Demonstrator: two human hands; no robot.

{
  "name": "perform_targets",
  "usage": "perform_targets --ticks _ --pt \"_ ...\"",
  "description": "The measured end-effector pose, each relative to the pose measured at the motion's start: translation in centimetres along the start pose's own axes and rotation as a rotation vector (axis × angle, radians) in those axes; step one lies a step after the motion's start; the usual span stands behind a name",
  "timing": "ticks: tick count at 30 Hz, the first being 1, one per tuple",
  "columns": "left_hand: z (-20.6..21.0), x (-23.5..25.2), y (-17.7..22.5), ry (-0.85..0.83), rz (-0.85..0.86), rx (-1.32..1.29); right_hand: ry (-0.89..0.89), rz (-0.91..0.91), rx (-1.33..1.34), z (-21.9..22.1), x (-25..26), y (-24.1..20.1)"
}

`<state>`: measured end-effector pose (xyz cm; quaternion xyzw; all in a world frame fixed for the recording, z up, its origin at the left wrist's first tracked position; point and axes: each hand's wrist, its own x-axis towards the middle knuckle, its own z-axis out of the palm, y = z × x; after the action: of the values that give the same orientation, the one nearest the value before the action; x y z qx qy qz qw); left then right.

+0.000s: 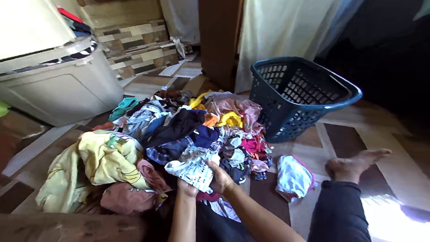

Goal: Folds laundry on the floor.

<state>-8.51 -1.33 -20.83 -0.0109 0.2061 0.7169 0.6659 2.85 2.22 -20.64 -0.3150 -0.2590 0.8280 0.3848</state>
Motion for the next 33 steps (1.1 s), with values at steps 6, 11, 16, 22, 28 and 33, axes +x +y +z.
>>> perform_targets --ticks 6,11,16,22,28,33 --pt "0.7 -2.0 -0.9 0.266 0.055 0.628 0.132 0.06 0.071 -1.8 -4.4 -1.1" --pt "1.4 -2.2 -2.0 0.267 0.066 1.216 0.182 0.018 0.241 -4.1 -10.4 -2.8" --pt "-0.9 -4.8 -7.3 0.005 -0.536 1.248 0.32 -0.139 0.395 -7.5 -15.2 -1.6" --pt "-1.4 -5.9 -15.1 0.066 -0.636 0.667 0.539 -0.173 0.485 -9.7 -18.2 0.2" --pt "-0.5 -4.5 -16.6 0.22 -0.498 0.856 0.613 -0.174 0.433 -11.0 -20.2 0.0" --pt "-0.6 -4.1 -17.2 0.247 -0.453 0.941 0.589 -0.153 0.413 -12.0 -20.7 0.5"
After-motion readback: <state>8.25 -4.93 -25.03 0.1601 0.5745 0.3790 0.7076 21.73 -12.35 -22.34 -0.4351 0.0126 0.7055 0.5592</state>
